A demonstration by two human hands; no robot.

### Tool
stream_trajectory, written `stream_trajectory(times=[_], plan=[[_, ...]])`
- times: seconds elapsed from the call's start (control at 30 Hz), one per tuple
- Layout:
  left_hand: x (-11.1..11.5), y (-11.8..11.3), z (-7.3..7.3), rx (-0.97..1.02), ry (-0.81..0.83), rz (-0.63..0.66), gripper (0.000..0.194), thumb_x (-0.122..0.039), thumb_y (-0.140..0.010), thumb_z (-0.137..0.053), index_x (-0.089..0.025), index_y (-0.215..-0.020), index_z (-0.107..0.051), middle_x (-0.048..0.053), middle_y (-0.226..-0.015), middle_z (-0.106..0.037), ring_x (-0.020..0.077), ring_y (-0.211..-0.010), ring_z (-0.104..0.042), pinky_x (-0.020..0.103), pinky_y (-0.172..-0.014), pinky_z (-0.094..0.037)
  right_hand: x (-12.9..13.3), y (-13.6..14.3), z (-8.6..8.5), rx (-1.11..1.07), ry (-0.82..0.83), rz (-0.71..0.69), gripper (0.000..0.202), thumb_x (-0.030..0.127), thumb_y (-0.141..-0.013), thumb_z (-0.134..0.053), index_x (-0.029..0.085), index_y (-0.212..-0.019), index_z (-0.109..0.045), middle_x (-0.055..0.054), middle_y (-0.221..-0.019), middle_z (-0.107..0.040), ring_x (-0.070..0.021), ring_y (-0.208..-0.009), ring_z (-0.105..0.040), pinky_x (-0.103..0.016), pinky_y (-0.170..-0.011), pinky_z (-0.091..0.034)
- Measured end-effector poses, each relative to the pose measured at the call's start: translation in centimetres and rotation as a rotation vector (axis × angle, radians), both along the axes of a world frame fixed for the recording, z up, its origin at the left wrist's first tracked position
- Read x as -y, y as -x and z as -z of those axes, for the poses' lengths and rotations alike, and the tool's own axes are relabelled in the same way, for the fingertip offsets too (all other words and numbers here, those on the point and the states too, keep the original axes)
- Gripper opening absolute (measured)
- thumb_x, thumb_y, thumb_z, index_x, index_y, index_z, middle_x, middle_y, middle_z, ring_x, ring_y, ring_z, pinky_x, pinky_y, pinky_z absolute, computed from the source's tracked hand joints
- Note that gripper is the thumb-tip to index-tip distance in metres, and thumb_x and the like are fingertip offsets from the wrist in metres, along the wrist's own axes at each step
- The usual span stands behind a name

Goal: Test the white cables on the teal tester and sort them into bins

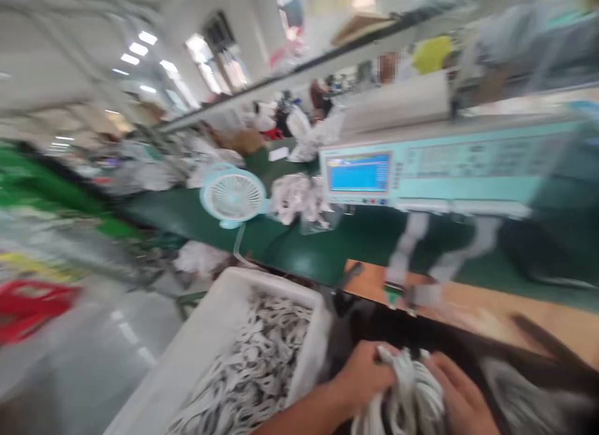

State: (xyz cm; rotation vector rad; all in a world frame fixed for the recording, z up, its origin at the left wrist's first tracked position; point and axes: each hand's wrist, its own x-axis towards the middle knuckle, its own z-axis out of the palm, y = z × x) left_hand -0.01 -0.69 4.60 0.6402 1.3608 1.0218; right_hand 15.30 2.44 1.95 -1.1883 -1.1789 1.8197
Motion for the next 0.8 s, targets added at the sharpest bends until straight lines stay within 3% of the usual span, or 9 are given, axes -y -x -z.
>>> stream_trajectory(times=[0.07,0.13,0.2,0.27,0.33,0.4,0.5,0.6,0.8], plan=[[0.3,0.3,0.2,-0.008,-0.005,0.103,0.025,-0.021,-0.06,-0.066,-0.013,-0.082,-0.071,0.0,-0.069,-0.059,0.0099,-0.054,-0.049,0.019,-0.044,-0.035,-0.1,-3.9,0.9,0.07,0.032,0.014,0.04,0.057,-0.077,-0.057,0.019,-0.065,-0.048,0.004,-0.055,-0.043,-0.0108,-0.047,-0.04,-0.021,-0.044,-0.032],[0.2,0.6,0.8,-0.012,0.048,0.162,0.029,-0.023,-0.063,-0.066,-0.013,-0.09,-0.067,-0.001,-0.066,-0.057,0.0111,-0.053,-0.052,0.018,-0.041,-0.036,-0.2,-8.7,1.7,0.258,-0.038,-0.025,0.04,0.055,-0.081,-0.053,0.02,-0.063,-0.046,0.004,-0.053,-0.042,-0.0116,-0.047,-0.04,-0.022,-0.046,-0.032],[0.2,0.6,1.4,-0.024,0.086,0.187,0.031,-0.026,-0.065,-0.066,-0.015,-0.094,-0.064,-0.002,-0.064,-0.056,0.0111,-0.05,-0.052,0.018,-0.039,-0.036,-0.3,-13.1,2.0,0.576,-0.23,-0.045,0.037,0.052,-0.079,-0.055,0.02,-0.062,-0.05,0.001,-0.057,-0.047,-0.0148,-0.051,-0.044,-0.025,-0.049,-0.035],[0.3,0.1,1.8,-0.034,0.065,0.196,0.029,-0.028,-0.064,-0.069,-0.016,-0.088,-0.06,-0.003,-0.067,-0.056,0.0095,-0.047,-0.05,0.018,-0.037,-0.036,-0.2,-15.3,1.5,0.827,-0.437,0.001,0.029,0.049,-0.076,-0.059,0.02,-0.072,-0.06,-0.004,-0.071,-0.055,-0.0198,-0.061,-0.051,-0.03,-0.057,-0.04],[0.4,-0.6,2.0,-0.024,0.026,0.215,0.026,-0.029,-0.062,-0.072,-0.016,-0.078,-0.057,-0.003,-0.067,-0.055,0.0072,-0.045,-0.045,0.017,-0.037,-0.035,-0.1,-14.5,0.4,0.833,-0.537,-0.008,0.025,0.044,-0.082,-0.055,0.022,-0.09,-0.064,-0.007,-0.087,-0.059,-0.0228,-0.075,-0.056,-0.033,-0.068,-0.044],[0.6,-1.4,1.8,0.005,0.008,0.277,0.025,-0.031,-0.063,-0.074,-0.014,-0.071,-0.057,-0.004,-0.06,-0.053,0.006,-0.044,-0.041,0.017,-0.038,-0.033,0.0,-11.6,-0.9,0.592,-0.513,-0.156,0.022,0.035,-0.091,-0.045,0.024,-0.098,-0.063,-0.005,-0.091,-0.059,-0.0202,-0.085,-0.056,-0.03,-0.077,-0.044],[0.9,-2.2,1.2,0.026,0.007,0.373,0.025,-0.035,-0.068,-0.071,-0.011,-0.069,-0.063,-0.005,-0.05,-0.045,0.0054,-0.042,-0.037,0.018,-0.04,-0.031,0.1,-6.6,-1.9,0.258,-0.476,-0.264,0.022,0.032,-0.091,-0.048,0.024,-0.102,-0.065,-0.003,-0.088,-0.058,-0.0168,-0.083,-0.056,-0.026,-0.076,-0.043],[1.3,-2.5,0.5,0.044,-0.046,0.408,0.027,-0.037,-0.073,-0.067,-0.011,-0.068,-0.067,-0.004,-0.052,-0.042,0.0055,-0.044,-0.035,0.018,-0.042,-0.03,0.2,-4.1,-1.2,0.051,-0.42,-0.298,0.024,0.033,-0.09,-0.052,0.022,-0.105,-0.066,-0.003,-0.085,-0.057,-0.016,-0.08,-0.055,-0.025,-0.071,-0.042],[1.8,-1.9,0.9,-0.101,-0.207,0.405,0.019,-0.028,-0.077,-0.061,-0.014,-0.064,-0.063,-0.002,-0.073,-0.039,0.0094,-0.062,-0.039,0.019,-0.05,-0.034,1.0,-3.4,-0.2,-0.216,-0.176,-0.243,0.025,0.037,-0.086,-0.057,0.018,-0.099,-0.066,-0.004,-0.089,-0.059,-0.0173,-0.083,-0.054,-0.027,-0.075,-0.04]])
